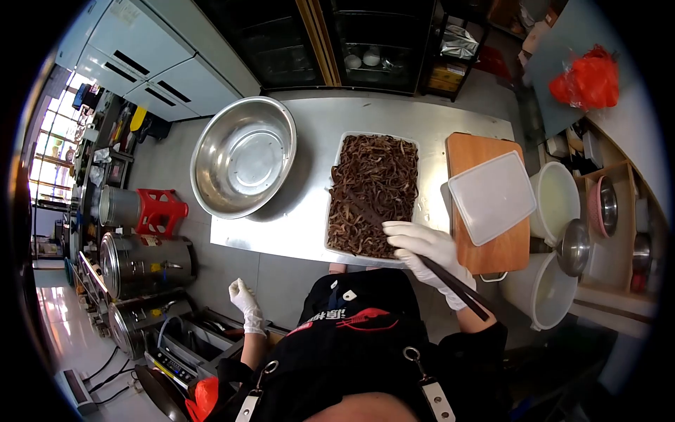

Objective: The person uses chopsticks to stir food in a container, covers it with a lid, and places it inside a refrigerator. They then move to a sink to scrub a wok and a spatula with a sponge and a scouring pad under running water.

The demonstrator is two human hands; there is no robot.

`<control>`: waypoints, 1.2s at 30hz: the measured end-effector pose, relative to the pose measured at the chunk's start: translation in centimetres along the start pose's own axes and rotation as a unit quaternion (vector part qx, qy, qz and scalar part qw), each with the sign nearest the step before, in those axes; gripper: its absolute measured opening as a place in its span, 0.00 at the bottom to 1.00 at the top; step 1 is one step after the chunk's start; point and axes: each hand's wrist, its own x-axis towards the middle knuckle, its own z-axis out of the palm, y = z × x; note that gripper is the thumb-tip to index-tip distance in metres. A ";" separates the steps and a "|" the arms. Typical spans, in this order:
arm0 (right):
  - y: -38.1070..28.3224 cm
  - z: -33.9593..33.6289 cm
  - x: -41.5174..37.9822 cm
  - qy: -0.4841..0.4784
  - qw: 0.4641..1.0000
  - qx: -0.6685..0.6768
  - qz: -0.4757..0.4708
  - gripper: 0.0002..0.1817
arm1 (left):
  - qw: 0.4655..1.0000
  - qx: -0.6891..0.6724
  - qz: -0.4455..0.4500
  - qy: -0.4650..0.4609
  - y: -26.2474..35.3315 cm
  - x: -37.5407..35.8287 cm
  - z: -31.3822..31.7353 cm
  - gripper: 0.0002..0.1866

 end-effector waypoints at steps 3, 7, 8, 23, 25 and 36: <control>1.3 1.1 0.7 -0.042 0.999 -0.009 -0.024 0.07 | 1.000 0.006 -0.002 -0.004 -0.3 -0.2 -0.4 0.07; 3.3 0.5 0.9 -0.053 0.998 -0.041 -0.013 0.07 | 1.000 0.006 -0.015 -0.014 -0.3 -0.4 -0.4 0.07; 3.7 0.4 0.9 -0.049 0.998 -0.044 -0.011 0.07 | 1.000 0.005 -0.015 -0.013 -0.4 -0.5 -0.3 0.07; 3.4 0.4 0.4 0.040 0.996 -0.038 0.069 0.08 | 0.997 0.022 -0.046 -0.056 -1.5 -0.7 -0.6 0.07; 2.2 0.0 0.6 0.071 0.996 -0.023 0.046 0.08 | 0.996 0.033 -0.053 -0.061 -1.6 -0.9 -0.6 0.07; 6.5 2.8 -1.0 -0.005 0.997 -0.076 0.017 0.08 | 0.995 0.033 -0.051 -0.083 -0.8 -0.3 -0.1 0.07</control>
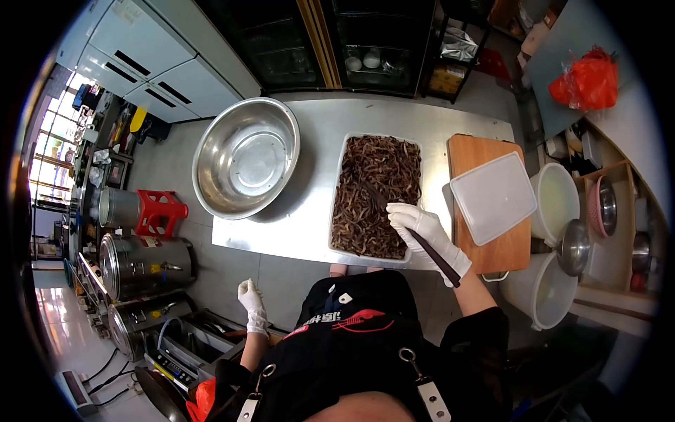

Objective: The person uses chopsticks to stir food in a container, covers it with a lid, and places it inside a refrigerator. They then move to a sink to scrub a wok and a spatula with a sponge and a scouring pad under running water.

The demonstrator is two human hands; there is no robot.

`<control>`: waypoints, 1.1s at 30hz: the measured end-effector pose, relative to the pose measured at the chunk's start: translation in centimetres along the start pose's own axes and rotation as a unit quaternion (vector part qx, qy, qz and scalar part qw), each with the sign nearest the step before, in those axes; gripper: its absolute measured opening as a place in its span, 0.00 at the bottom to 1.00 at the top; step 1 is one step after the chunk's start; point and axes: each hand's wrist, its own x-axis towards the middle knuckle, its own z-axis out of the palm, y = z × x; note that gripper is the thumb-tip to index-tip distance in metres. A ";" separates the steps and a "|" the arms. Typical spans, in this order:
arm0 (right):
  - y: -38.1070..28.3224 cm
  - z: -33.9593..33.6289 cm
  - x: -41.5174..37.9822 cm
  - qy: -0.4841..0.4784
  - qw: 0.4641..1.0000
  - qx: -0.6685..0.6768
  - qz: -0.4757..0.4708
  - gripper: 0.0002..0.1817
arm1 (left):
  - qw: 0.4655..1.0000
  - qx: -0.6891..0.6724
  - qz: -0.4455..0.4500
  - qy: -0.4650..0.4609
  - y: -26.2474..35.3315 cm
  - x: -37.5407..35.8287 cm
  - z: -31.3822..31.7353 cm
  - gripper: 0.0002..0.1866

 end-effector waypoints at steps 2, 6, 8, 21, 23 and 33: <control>-1.4 -0.6 0.4 0.010 1.000 0.008 0.009 0.07 | 1.000 -0.006 0.004 -0.012 -0.5 0.2 -0.3 0.07; -3.9 -2.3 0.5 0.051 0.996 0.034 0.070 0.06 | 1.000 0.004 -0.009 0.004 -1.1 -0.1 -0.6 0.07; -4.8 -2.9 0.9 0.065 0.995 0.049 0.053 0.07 | 1.000 0.009 -0.015 0.006 -1.6 -0.1 -0.8 0.07; 0.8 1.5 0.0 0.025 0.999 -0.034 0.005 0.07 | 1.000 0.012 -0.010 -0.018 -1.3 1.1 -0.6 0.07; -1.2 -0.1 0.1 0.059 0.998 0.000 0.038 0.09 | 1.000 0.008 -0.012 -0.017 -2.0 1.4 -0.6 0.07; -4.7 -0.4 -0.8 -0.015 1.000 0.005 -0.010 0.05 | 0.999 0.013 -0.018 -0.029 -2.8 1.7 -0.6 0.07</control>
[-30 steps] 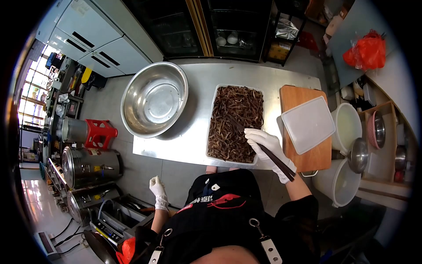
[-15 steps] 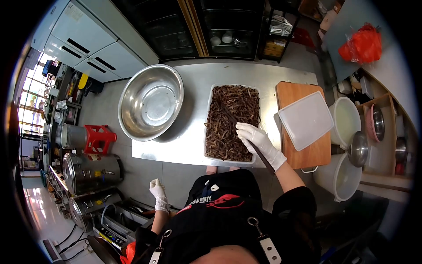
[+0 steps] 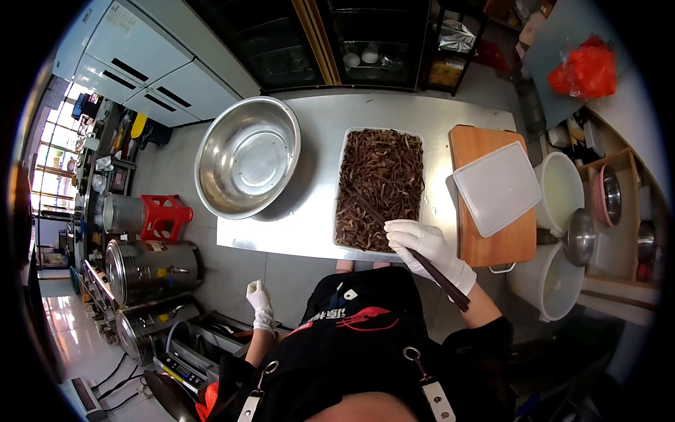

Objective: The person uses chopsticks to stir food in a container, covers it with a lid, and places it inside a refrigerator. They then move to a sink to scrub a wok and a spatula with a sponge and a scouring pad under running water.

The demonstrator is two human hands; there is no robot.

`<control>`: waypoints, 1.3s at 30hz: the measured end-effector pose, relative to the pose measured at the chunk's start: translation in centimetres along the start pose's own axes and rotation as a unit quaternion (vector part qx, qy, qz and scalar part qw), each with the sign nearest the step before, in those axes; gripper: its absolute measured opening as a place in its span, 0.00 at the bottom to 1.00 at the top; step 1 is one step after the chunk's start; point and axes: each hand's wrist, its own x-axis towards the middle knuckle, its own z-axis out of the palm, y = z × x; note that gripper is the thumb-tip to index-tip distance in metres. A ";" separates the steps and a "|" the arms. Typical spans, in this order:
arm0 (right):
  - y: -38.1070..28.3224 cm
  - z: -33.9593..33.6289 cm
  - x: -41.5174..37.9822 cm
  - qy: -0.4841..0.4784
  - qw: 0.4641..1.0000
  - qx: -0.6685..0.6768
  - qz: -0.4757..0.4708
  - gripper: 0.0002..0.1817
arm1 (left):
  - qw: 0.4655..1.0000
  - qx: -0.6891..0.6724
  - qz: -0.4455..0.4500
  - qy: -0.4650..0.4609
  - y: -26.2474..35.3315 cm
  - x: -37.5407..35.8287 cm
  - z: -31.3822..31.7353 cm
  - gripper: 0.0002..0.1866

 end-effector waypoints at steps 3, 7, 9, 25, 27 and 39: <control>1.1 0.8 -1.0 -0.010 1.000 -0.011 -0.009 0.05 | 1.000 0.008 -0.001 -0.008 0.7 -0.4 0.4 0.07; -1.1 -0.8 -0.3 0.011 1.000 0.001 0.018 0.06 | 1.000 0.022 -0.003 -0.006 0.8 -0.6 0.4 0.08; -2.0 -2.3 -0.3 0.030 0.999 0.009 0.042 0.08 | 1.000 0.011 -0.006 -0.004 0.2 -0.5 -0.1 0.08; 0.2 -2.9 -0.1 0.180 0.983 -0.022 0.035 0.09 | 0.999 0.029 -0.015 0.001 -1.1 -0.1 -0.5 0.07; 1.5 -2.0 -0.3 0.188 0.981 -0.032 0.030 0.09 | 0.999 0.048 -0.010 -0.009 -1.5 0.1 -0.5 0.07; 1.8 0.2 -1.4 0.181 0.977 0.037 0.108 0.10 | 0.998 0.037 -0.008 -0.049 0.2 0.3 1.2 0.07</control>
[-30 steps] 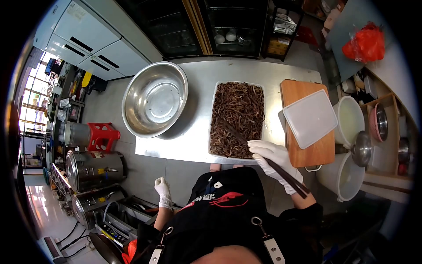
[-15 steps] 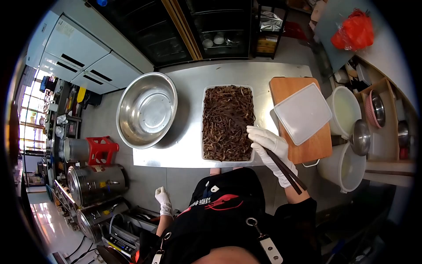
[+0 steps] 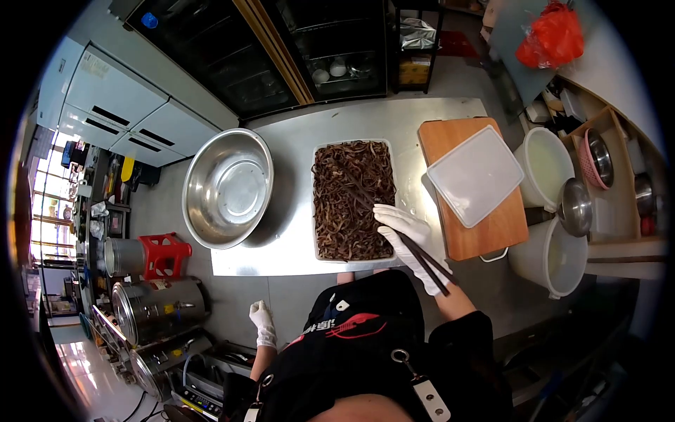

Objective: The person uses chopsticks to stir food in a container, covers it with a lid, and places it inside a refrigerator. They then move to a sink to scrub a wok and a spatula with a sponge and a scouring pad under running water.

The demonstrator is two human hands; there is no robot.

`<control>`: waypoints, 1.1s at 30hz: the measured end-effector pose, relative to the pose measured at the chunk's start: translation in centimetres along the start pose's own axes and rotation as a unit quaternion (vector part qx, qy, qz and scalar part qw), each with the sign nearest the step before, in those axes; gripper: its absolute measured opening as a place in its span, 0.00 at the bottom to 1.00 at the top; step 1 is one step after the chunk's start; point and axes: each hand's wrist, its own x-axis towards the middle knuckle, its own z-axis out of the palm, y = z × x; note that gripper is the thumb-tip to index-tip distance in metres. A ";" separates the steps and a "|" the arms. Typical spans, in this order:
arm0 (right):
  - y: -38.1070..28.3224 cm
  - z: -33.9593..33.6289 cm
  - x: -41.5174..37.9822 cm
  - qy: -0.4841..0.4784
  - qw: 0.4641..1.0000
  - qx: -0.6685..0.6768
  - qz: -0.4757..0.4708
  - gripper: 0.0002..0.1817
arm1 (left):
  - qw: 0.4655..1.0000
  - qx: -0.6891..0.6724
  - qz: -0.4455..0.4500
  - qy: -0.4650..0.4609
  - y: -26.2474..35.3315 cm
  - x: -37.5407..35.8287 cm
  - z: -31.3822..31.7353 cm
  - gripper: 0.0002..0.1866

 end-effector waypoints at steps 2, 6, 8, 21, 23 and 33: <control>-1.3 -1.4 0.4 0.022 1.000 0.003 -0.016 0.10 | 1.000 0.006 0.003 0.001 -0.5 -0.2 -0.3 0.07; 0.1 -1.7 1.0 0.067 0.997 -0.010 -0.028 0.08 | 1.000 0.021 0.000 0.005 -1.7 -0.3 -0.5 0.07; 2.5 -1.0 0.3 0.054 0.998 -0.013 -0.011 0.08 | 0.999 0.035 -0.001 0.009 -1.8 -0.3 -0.8 0.06; -2.9 -5.0 -3.1 0.058 0.998 -0.030 0.005 0.09 | 0.999 0.018 -0.031 0.023 -2.4 0.1 -1.5 0.06; -4.1 -5.4 -4.4 0.043 0.999 -0.008 0.020 0.11 | 0.998 0.025 -0.044 0.025 -3.0 0.4 -1.9 0.06; -0.9 -2.6 -10.7 -0.052 0.994 0.075 0.057 0.07 | 0.994 0.099 -0.017 -0.031 -0.6 1.0 0.7 0.07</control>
